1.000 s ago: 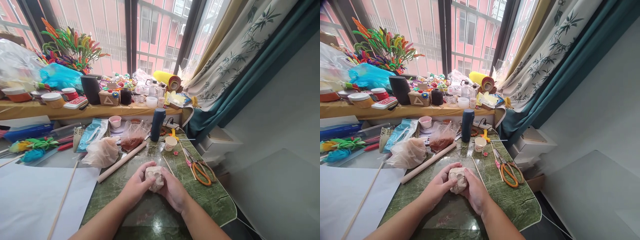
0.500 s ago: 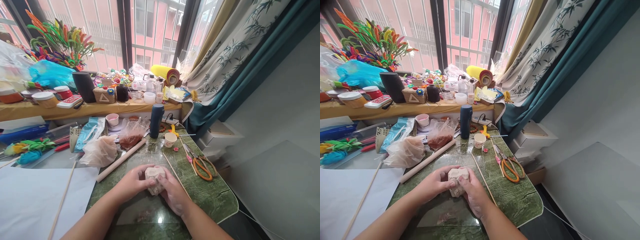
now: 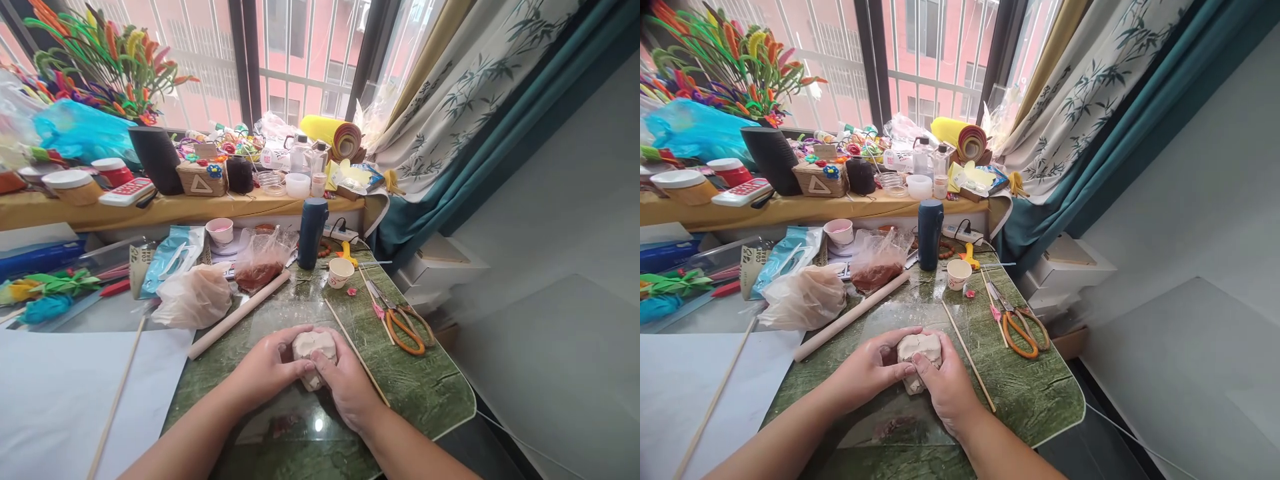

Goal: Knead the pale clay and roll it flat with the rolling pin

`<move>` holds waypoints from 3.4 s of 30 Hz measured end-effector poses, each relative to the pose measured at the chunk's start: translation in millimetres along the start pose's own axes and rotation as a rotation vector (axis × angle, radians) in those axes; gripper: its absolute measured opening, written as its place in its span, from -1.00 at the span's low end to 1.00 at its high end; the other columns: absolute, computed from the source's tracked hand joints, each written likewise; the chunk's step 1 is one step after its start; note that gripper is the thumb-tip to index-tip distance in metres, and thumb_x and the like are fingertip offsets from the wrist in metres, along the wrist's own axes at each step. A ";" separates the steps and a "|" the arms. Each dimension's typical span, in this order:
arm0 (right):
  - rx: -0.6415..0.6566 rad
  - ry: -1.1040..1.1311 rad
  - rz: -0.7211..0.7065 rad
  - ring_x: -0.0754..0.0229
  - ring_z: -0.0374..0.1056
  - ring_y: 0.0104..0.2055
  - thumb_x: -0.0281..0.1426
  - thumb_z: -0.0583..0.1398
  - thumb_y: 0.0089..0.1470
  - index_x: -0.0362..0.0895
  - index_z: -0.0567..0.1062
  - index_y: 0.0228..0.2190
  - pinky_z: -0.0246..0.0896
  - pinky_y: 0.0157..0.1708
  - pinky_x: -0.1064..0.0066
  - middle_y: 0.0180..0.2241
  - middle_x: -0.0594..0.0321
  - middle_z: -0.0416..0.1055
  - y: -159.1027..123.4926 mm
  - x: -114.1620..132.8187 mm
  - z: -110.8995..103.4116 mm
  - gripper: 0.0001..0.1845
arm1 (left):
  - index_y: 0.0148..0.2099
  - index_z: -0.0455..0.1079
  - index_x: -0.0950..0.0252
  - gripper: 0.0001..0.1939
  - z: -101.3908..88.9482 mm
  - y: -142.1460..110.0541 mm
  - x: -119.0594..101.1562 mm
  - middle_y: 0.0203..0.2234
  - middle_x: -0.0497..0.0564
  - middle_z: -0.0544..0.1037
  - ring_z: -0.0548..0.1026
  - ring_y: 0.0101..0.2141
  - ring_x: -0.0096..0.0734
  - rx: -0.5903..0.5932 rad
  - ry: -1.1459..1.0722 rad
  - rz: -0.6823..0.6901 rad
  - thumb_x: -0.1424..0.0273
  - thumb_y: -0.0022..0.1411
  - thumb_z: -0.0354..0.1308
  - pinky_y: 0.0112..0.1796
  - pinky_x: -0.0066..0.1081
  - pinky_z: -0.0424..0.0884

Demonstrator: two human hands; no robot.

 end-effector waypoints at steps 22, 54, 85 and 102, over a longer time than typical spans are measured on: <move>0.047 0.451 0.032 -0.02 0.43 0.07 -0.04 0.35 0.10 -0.06 0.49 0.02 0.33 0.04 0.17 0.01 0.10 0.54 12.2 22.5 16.4 -0.45 | 0.25 0.41 0.13 -0.35 8.2 4.2 21.5 0.18 0.18 0.51 0.51 0.12 0.07 0.011 -0.609 -0.084 0.07 0.17 0.38 0.12 0.01 0.42; 0.030 -0.192 -0.138 0.05 0.40 0.19 -0.29 0.29 0.22 -0.02 0.27 0.15 0.26 0.22 0.18 0.14 0.07 0.46 11.7 -4.2 0.6 -0.47 | 0.05 0.59 0.23 -0.61 10.6 6.7 6.7 0.02 0.04 0.65 0.55 0.04 0.01 -0.180 -0.011 -0.008 0.31 0.15 0.29 0.14 -0.20 0.36; 0.268 0.164 -0.145 -0.12 0.34 0.21 -0.10 0.56 -0.25 0.02 0.31 0.18 0.20 0.20 0.10 0.18 0.06 0.41 -1.0 29.3 27.3 0.00 | 0.30 0.25 0.23 0.15 10.2 -9.2 17.1 0.22 0.24 0.44 0.42 0.18 0.21 -0.138 -0.305 0.174 -0.35 -0.20 0.31 0.16 -0.09 0.38; -0.004 0.127 -0.244 -0.01 0.46 0.07 -0.13 0.42 0.04 -0.03 0.36 0.08 0.36 0.09 0.20 0.05 0.09 0.51 1.5 13.0 58.3 -0.36 | 0.27 0.35 0.26 -0.24 7.2 -11.4 9.7 0.08 0.19 0.57 0.55 0.02 0.05 -0.282 -0.434 0.121 0.01 0.12 0.32 0.07 -0.20 0.44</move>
Point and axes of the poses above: each hand's wrist, its own y-axis towards the middle knuckle, its own z-axis out of the palm, x = y × z, the point moved 1 cm from there along y, towards the middle knuckle
